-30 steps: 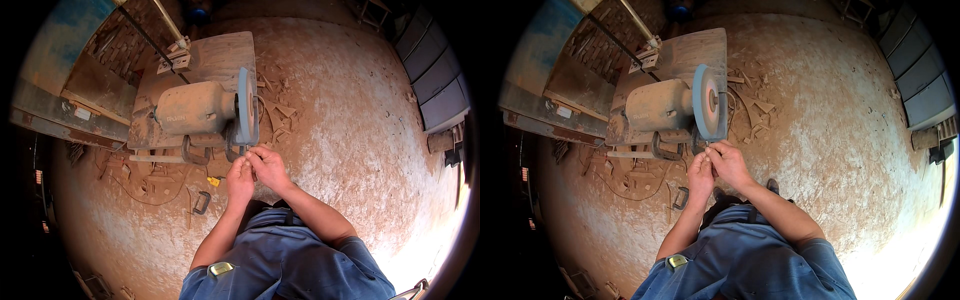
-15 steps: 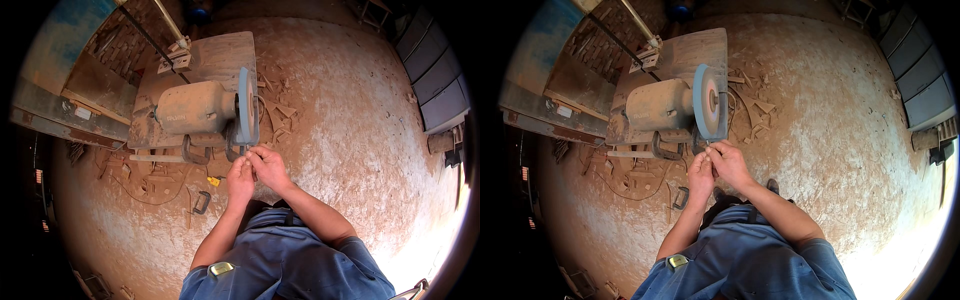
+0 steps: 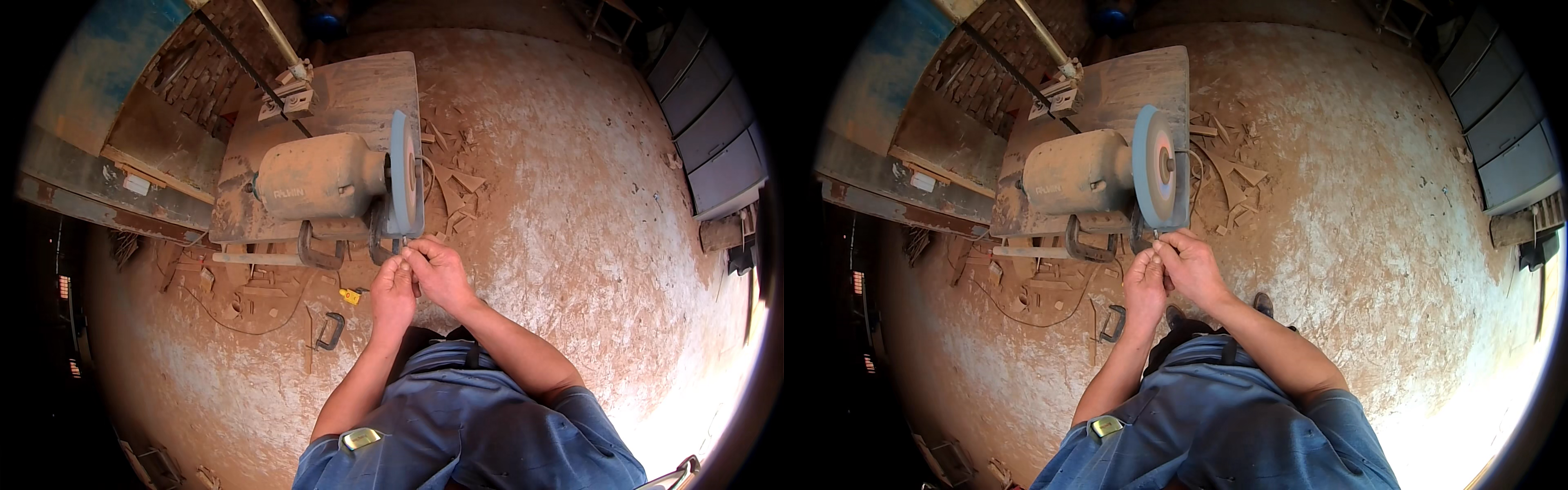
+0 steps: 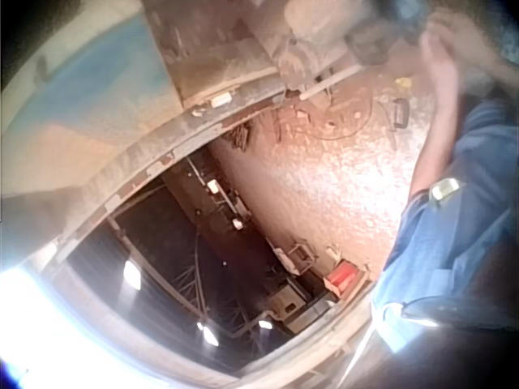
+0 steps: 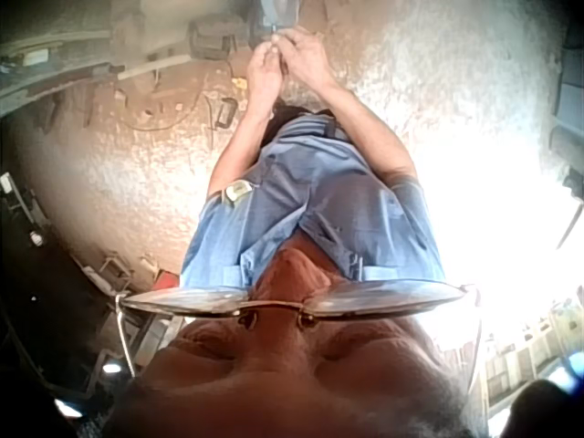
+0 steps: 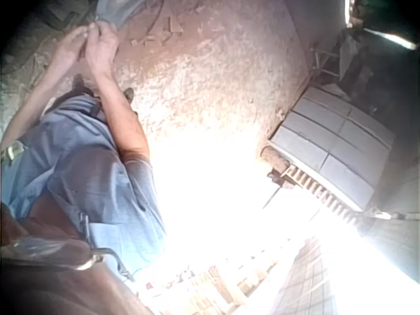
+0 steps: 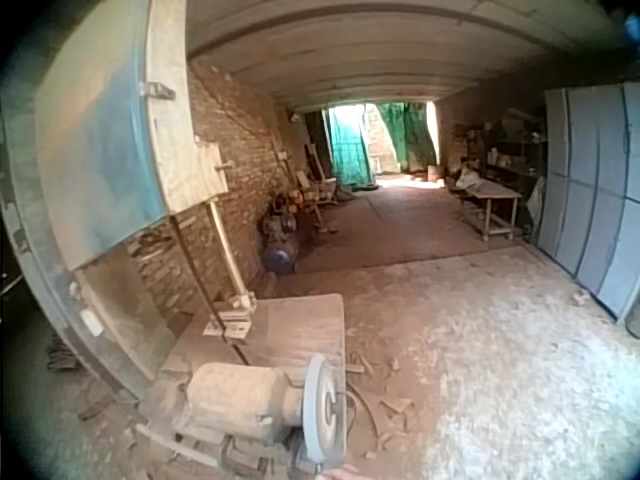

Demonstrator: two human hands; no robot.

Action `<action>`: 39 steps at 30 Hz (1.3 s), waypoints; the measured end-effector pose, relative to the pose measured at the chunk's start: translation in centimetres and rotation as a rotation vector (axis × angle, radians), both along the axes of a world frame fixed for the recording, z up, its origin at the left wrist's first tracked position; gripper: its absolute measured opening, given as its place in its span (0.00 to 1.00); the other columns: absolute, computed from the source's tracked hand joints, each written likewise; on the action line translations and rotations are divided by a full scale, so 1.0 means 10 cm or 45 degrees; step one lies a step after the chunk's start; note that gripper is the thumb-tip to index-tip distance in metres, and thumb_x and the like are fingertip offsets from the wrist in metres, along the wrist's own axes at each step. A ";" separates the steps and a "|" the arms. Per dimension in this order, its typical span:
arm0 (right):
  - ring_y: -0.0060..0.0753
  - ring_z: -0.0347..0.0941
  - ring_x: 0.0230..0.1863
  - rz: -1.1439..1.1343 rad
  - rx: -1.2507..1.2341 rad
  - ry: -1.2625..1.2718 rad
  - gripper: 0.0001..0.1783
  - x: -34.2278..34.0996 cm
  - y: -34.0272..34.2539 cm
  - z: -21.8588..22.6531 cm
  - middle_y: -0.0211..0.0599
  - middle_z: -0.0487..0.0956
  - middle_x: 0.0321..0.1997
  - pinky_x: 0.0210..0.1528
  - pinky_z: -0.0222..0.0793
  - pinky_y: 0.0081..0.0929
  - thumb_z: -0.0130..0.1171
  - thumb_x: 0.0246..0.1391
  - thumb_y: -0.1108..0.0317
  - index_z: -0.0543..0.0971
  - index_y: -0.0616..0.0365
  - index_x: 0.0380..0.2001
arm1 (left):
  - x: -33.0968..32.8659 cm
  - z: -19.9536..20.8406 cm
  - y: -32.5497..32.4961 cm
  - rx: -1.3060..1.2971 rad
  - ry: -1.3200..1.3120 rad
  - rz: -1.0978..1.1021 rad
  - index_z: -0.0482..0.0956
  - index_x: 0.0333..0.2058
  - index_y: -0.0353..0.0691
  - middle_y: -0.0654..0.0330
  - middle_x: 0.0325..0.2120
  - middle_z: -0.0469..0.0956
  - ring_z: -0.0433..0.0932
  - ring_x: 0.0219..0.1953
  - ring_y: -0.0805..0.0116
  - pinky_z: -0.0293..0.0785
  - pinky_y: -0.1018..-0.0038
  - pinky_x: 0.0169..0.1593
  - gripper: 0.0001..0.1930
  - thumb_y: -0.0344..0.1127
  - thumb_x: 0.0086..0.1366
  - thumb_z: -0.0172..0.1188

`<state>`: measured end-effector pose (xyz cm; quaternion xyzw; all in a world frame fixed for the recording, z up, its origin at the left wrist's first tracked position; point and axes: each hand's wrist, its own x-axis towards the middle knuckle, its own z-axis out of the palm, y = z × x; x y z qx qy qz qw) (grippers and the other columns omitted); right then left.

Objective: The person assembles a wooden chair frame in a workshop. They use pliers to remove metal fasteners from wooden slats, then use a screwdriver to attach the slats to the chair frame. The person also uses a caliper to measure a small metal piece and a bench grinder to sharpen a tool.

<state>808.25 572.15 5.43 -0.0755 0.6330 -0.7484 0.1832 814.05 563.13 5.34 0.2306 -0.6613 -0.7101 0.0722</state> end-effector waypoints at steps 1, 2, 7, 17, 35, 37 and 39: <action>0.19 0.72 0.23 0.000 0.002 0.002 0.12 0.00 0.00 0.01 0.32 0.70 0.33 0.20 0.69 0.21 0.55 0.63 0.69 0.78 0.70 0.33 | 0.00 0.00 0.00 -0.003 -0.002 -0.002 0.75 0.38 0.33 0.67 0.22 0.71 0.67 0.23 0.80 0.65 0.80 0.26 0.11 0.35 0.74 0.48; 0.19 0.72 0.23 0.001 0.005 0.005 0.12 0.00 0.00 0.01 0.32 0.70 0.32 0.20 0.69 0.21 0.55 0.63 0.69 0.78 0.70 0.33 | 0.00 0.00 0.00 -0.005 -0.005 -0.004 0.75 0.38 0.33 0.67 0.22 0.71 0.67 0.23 0.80 0.65 0.80 0.26 0.11 0.35 0.74 0.48; 0.19 0.72 0.23 0.016 0.006 -0.046 0.12 0.00 0.01 0.06 0.31 0.71 0.32 0.20 0.69 0.21 0.54 0.63 0.69 0.78 0.70 0.33 | 0.00 -0.01 0.00 0.003 -0.009 0.000 0.76 0.40 0.34 0.67 0.23 0.71 0.67 0.23 0.80 0.65 0.80 0.26 0.11 0.35 0.74 0.48; 0.19 0.72 0.25 0.006 0.037 0.005 0.12 -0.01 0.02 0.05 0.31 0.71 0.32 0.23 0.70 0.20 0.55 0.63 0.69 0.79 0.69 0.33 | 0.00 -0.03 0.00 0.034 -0.005 0.006 0.76 0.40 0.33 0.67 0.23 0.71 0.67 0.23 0.80 0.65 0.80 0.26 0.10 0.34 0.74 0.48; 0.18 0.72 0.24 -0.003 0.038 0.023 0.11 -0.02 0.00 0.03 0.31 0.71 0.32 0.23 0.70 0.19 0.55 0.63 0.69 0.79 0.69 0.33 | -0.01 0.03 0.01 0.070 -0.024 0.024 0.76 0.41 0.32 0.67 0.22 0.71 0.67 0.21 0.80 0.65 0.81 0.24 0.11 0.33 0.74 0.48; 0.18 0.72 0.24 0.004 0.023 -0.020 0.11 -0.01 0.00 0.07 0.31 0.71 0.32 0.22 0.69 0.19 0.55 0.63 0.69 0.79 0.69 0.33 | 0.00 0.03 0.01 0.059 -0.019 0.021 0.76 0.41 0.32 0.67 0.22 0.71 0.67 0.21 0.81 0.64 0.81 0.24 0.11 0.33 0.74 0.48; 0.18 0.72 0.23 -0.003 0.028 -0.013 0.11 -0.01 0.00 0.09 0.31 0.71 0.32 0.21 0.69 0.19 0.55 0.63 0.69 0.79 0.69 0.33 | 0.00 0.02 0.00 0.057 -0.013 0.016 0.76 0.41 0.32 0.67 0.22 0.71 0.67 0.21 0.81 0.64 0.81 0.24 0.11 0.33 0.74 0.48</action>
